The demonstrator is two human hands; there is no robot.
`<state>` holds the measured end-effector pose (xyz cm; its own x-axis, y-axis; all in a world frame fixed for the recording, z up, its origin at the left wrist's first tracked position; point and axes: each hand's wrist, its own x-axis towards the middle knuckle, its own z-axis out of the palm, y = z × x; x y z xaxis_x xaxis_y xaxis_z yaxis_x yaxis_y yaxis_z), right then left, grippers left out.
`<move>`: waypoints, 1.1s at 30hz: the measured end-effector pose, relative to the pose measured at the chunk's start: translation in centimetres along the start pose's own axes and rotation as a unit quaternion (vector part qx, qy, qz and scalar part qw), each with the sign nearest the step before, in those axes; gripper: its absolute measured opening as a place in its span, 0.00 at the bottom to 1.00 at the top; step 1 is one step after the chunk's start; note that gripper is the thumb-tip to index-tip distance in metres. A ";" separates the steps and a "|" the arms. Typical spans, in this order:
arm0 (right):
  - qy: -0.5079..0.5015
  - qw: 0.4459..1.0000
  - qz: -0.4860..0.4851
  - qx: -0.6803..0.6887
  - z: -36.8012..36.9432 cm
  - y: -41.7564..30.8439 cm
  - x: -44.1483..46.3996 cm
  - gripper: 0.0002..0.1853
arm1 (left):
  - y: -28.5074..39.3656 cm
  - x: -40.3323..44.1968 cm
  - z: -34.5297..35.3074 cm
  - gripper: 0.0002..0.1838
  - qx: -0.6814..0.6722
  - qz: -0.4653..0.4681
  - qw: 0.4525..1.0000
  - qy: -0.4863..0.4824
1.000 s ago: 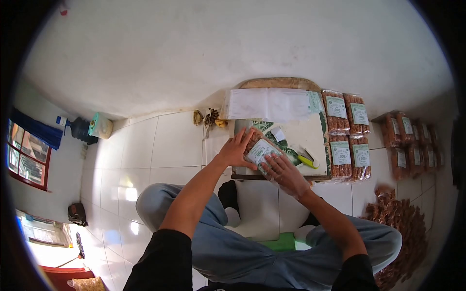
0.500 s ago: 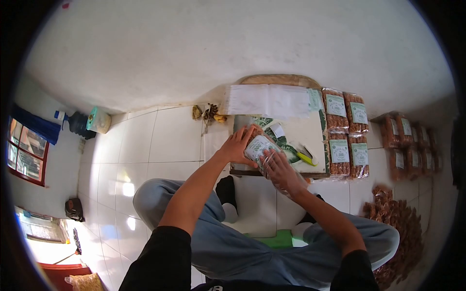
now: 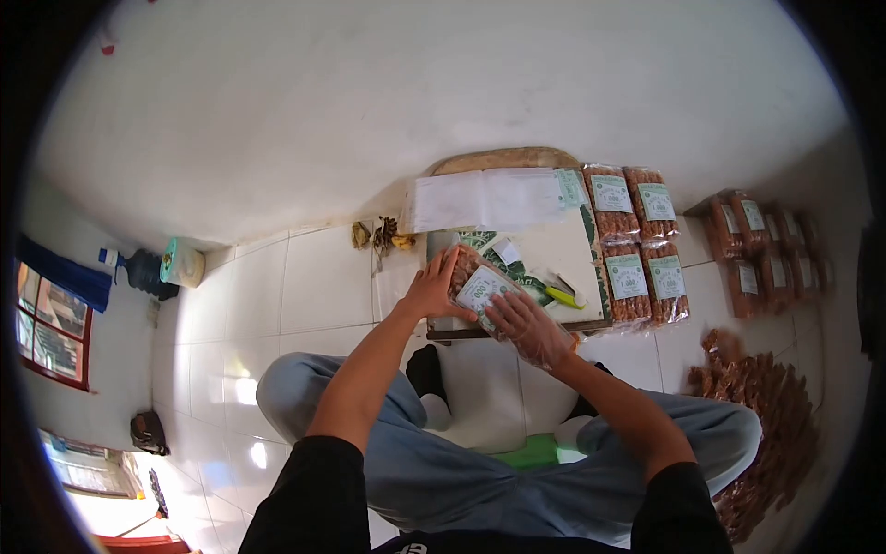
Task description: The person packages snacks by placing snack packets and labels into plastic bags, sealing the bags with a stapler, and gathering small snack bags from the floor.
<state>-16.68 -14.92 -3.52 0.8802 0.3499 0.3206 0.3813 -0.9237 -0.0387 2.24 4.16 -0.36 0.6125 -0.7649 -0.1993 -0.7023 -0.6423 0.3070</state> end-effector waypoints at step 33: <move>0.014 1.000 0.002 -0.028 0.5 1.4 -0.9 0.27 | 0.4 0.0 1.1 0.73 -0.038 -0.051 0.998 -0.010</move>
<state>-16.79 -16.41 -4.29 0.8726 0.3431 0.3475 0.3616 -0.9323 0.0127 1.59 3.92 -1.22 0.6721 -0.6965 -0.2513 -0.6062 -0.7125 0.3534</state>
